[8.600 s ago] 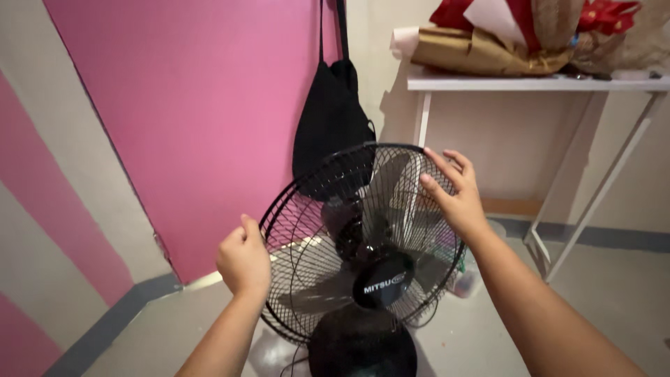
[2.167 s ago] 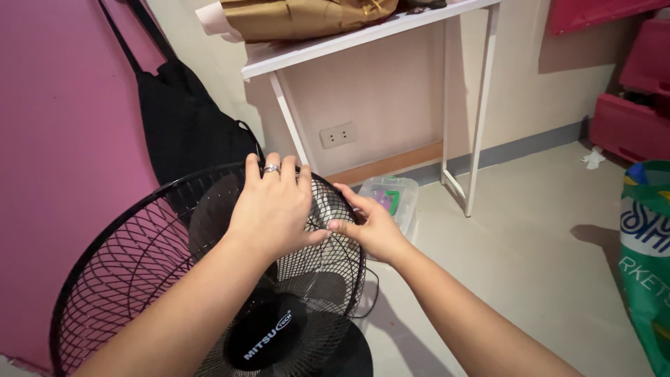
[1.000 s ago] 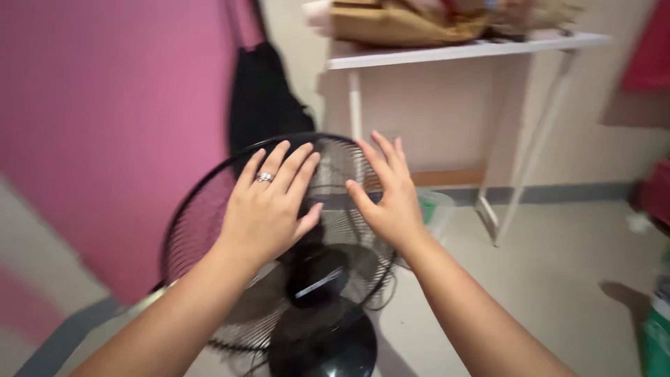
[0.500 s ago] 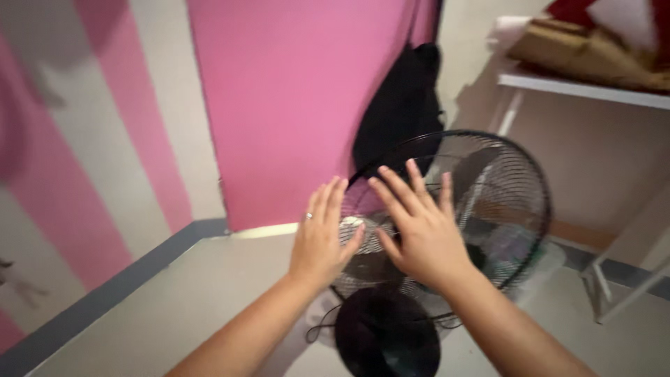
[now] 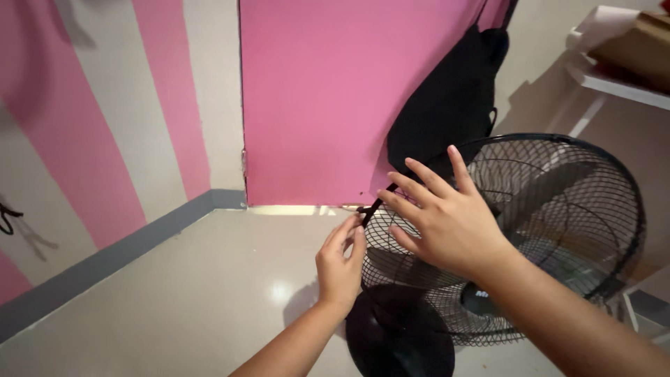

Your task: The person reassembles a standing electric fan by hand. They attach the fan blades to the motor hub, secure the blades with a nut, then fit and lock the front protective grille onto the fan head.

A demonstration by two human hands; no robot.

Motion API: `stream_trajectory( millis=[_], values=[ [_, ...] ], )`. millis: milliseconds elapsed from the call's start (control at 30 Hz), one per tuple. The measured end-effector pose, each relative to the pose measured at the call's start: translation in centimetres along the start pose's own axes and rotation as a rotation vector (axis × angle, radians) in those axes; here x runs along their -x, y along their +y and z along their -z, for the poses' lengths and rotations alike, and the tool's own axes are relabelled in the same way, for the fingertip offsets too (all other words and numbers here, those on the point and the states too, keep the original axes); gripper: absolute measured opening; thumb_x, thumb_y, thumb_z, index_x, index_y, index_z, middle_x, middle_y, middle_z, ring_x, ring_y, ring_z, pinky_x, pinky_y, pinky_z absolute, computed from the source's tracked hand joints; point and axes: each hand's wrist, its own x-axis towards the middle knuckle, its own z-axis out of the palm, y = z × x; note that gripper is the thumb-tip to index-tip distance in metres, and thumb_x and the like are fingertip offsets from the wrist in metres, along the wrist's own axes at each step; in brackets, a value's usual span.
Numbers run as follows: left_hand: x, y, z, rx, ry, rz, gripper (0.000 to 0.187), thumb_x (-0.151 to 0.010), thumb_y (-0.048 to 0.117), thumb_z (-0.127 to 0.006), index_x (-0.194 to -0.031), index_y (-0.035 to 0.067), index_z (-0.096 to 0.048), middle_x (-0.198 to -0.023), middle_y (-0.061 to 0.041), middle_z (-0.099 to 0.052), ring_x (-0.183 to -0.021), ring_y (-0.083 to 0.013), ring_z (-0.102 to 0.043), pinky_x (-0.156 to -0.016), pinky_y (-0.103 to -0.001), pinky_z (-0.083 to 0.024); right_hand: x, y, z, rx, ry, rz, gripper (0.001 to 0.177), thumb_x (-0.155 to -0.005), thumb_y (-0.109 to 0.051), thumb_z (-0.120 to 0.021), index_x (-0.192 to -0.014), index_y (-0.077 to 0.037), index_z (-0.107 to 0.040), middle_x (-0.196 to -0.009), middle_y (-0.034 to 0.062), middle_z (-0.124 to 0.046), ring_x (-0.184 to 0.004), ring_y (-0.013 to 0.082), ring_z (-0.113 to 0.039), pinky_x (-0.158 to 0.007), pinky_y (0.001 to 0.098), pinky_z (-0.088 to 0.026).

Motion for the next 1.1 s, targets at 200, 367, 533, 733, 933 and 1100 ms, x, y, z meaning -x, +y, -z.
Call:
stream_trajectory(
  millis=[200,367,533,733,933,1100],
  values=[
    [-1.2,-0.8,-0.4,0.086,0.068,0.146,0.019,-0.089,0.010,-0.075,-0.105,-0.002,-0.077,-0.097,-0.007,-0.075,-0.088,-0.0114,-0.071,-0.081,-0.026,-0.060,-0.1,0.2,-0.3,0.002,0.032,0.024,0.059,-0.082,-0.060,-0.065,-0.128,-0.024,-0.069,-0.129,0.0074,-0.065,-0.134,0.0301,-0.050,-0.118,0.0645,-0.022],
    [-1.2,-0.6,0.1,0.023,0.060,0.081,0.017,-0.091,0.012,-0.076,-0.101,-0.001,-0.078,-0.092,-0.006,-0.076,-0.082,-0.0104,-0.071,-0.078,-0.025,-0.059,0.0,0.0,-0.2,-0.009,0.071,0.052,0.055,-0.083,-0.059,-0.065,-0.131,-0.033,-0.069,-0.128,0.0093,-0.065,-0.131,0.0329,-0.050,-0.114,0.0682,-0.023],
    [-1.0,-0.5,0.0,-0.076,0.070,0.023,0.016,-0.092,0.014,-0.075,-0.101,0.000,-0.078,-0.091,-0.005,-0.076,-0.078,-0.0099,-0.072,-0.074,-0.026,-0.059,-0.4,-0.4,-0.3,-0.008,0.008,0.033,0.052,-0.080,-0.053,-0.068,-0.129,-0.036,-0.068,-0.127,0.0036,-0.066,-0.133,0.0344,-0.049,-0.112,0.0740,-0.017],
    [-1.0,-0.8,-0.2,0.017,0.067,-0.010,0.016,-0.093,0.011,-0.073,-0.102,-0.001,-0.076,-0.096,-0.006,-0.076,-0.084,-0.0106,-0.074,-0.077,-0.026,-0.060,-0.8,-1.0,-0.5,-0.011,-0.047,0.024,0.050,-0.077,-0.047,-0.068,-0.126,-0.038,-0.068,-0.126,-0.0048,-0.067,-0.135,0.0345,-0.047,-0.114,0.0764,-0.009],
    [-0.7,-1.0,-0.4,-0.065,0.074,0.060,0.017,-0.093,0.011,-0.072,-0.106,0.000,-0.075,-0.097,-0.006,-0.077,-0.083,-0.0121,-0.074,-0.076,-0.027,-0.060,-1.2,-1.4,-0.3,-0.011,-0.100,0.010,0.058,-0.072,-0.046,-0.071,-0.129,-0.040,-0.070,-0.128,-0.0021,-0.067,-0.128,0.0373,-0.049,-0.110,0.0791,-0.009],
    [-0.7,-1.4,-0.7,-0.048,0.073,0.009,0.016,-0.094,0.009,-0.070,-0.107,0.000,-0.072,-0.099,-0.008,-0.076,-0.088,-0.0130,-0.074,-0.080,-0.028,-0.061,-1.5,-1.5,0.1,-0.027,-0.133,-0.012,0.056,-0.072,-0.042,-0.071,-0.127,-0.041,-0.071,-0.127,-0.0038,-0.067,-0.127,0.0360,-0.049,-0.110,0.0798,-0.009]
  ],
)
